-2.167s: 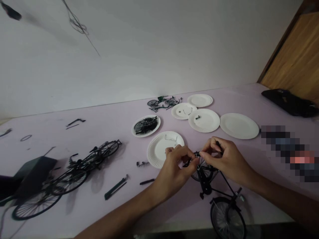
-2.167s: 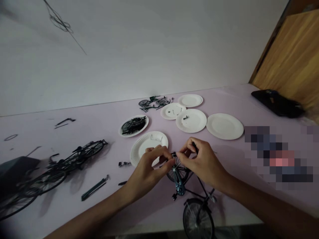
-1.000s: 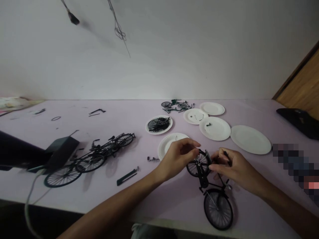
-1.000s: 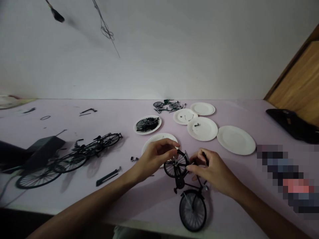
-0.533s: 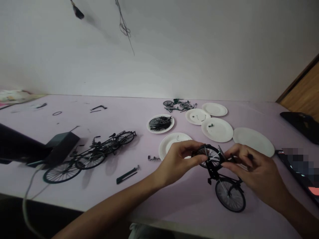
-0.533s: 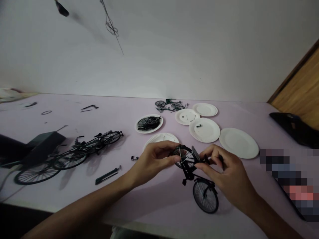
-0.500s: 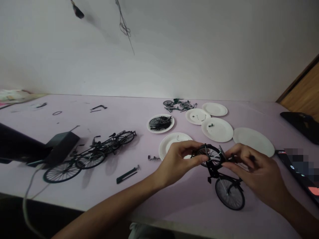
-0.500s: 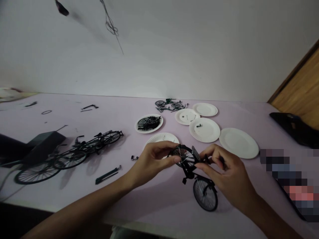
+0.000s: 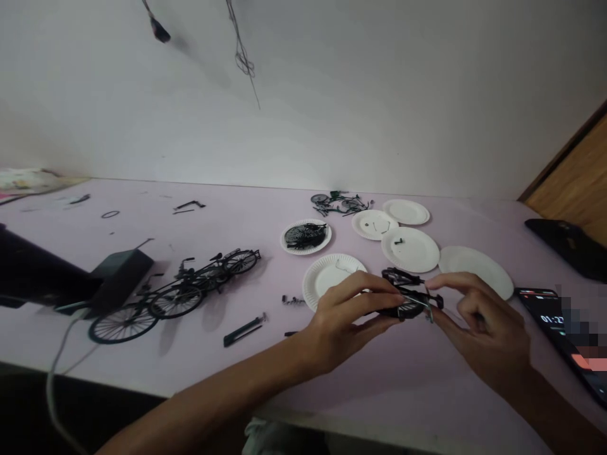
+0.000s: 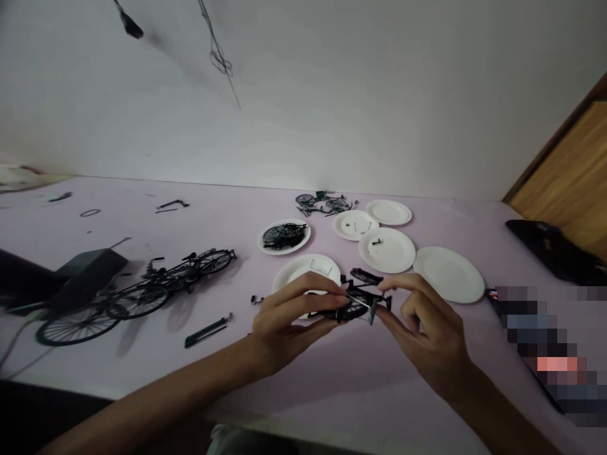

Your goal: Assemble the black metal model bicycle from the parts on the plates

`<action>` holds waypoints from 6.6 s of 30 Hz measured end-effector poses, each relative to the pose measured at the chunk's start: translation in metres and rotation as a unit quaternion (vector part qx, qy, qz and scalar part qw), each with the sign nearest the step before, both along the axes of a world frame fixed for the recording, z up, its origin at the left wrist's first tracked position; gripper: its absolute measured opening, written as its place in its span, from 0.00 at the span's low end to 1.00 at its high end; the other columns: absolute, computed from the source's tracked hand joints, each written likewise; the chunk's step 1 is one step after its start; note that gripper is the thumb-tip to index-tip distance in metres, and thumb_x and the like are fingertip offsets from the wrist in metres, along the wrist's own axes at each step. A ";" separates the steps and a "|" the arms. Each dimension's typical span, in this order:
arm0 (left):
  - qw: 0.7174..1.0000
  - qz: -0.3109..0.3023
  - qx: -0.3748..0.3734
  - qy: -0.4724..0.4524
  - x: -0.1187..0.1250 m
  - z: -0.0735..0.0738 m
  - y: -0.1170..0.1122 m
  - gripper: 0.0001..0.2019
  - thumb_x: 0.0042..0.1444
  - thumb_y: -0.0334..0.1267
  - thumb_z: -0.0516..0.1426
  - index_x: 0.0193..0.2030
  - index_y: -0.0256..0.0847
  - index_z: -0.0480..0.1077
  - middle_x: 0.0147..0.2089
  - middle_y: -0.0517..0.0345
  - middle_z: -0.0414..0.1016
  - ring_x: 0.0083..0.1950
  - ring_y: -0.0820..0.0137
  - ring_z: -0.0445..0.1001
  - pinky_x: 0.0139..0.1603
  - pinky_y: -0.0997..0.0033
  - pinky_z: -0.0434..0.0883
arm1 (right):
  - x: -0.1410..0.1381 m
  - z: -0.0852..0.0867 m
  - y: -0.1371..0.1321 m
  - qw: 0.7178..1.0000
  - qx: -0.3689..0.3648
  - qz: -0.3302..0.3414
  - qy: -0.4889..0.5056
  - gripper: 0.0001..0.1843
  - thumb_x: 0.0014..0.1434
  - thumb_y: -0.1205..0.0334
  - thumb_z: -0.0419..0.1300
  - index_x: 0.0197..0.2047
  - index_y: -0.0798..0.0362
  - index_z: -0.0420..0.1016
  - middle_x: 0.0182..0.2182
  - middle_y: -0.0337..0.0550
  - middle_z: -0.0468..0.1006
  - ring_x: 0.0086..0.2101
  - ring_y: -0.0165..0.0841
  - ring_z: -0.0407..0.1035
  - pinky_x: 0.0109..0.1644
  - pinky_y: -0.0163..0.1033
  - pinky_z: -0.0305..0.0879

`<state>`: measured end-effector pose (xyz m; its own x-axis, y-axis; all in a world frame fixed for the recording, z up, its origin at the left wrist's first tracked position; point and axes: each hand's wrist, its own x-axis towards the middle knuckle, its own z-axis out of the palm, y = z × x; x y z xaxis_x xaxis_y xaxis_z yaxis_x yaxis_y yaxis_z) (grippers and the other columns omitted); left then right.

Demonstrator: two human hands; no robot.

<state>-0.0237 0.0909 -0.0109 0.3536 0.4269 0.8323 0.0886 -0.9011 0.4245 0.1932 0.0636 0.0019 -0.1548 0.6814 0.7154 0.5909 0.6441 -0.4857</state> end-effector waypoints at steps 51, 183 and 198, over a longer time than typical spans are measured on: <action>0.939 0.092 0.190 0.272 0.001 -0.005 0.006 0.07 0.67 0.28 0.53 0.40 0.35 0.72 0.37 0.53 0.77 0.38 0.68 0.71 0.38 0.67 0.70 | -0.004 -0.018 0.018 0.781 -0.545 0.139 0.271 0.29 0.55 0.52 0.69 0.27 0.50 0.48 0.24 0.28 0.53 0.26 0.22 0.56 0.41 0.41 0.79; 0.852 -0.072 -0.516 -0.042 0.000 -0.031 0.031 0.23 0.50 0.44 0.68 0.49 0.34 0.69 0.44 0.49 0.76 0.43 0.65 0.77 0.43 0.67 0.75 | 0.009 -0.032 0.026 0.922 -0.359 0.077 0.125 0.25 0.52 0.59 0.68 0.26 0.47 0.49 0.45 0.47 0.78 0.43 0.41 0.76 0.44 0.42 0.71; 0.928 -0.050 -0.364 0.058 0.002 -0.019 0.017 0.21 0.52 0.41 0.67 0.51 0.37 0.72 0.48 0.48 0.77 0.49 0.62 0.75 0.55 0.60 0.72 | 0.005 -0.028 0.025 0.930 -0.342 0.047 0.124 0.26 0.52 0.55 0.69 0.31 0.46 0.50 0.29 0.34 0.67 0.31 0.33 0.64 0.33 0.37 0.62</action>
<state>-0.0215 0.1080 -0.0296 0.4915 0.8210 0.2903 0.1030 -0.3859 0.9168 0.1986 0.0885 -0.0264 -0.1254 0.9821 0.1403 0.3634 0.1771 -0.9147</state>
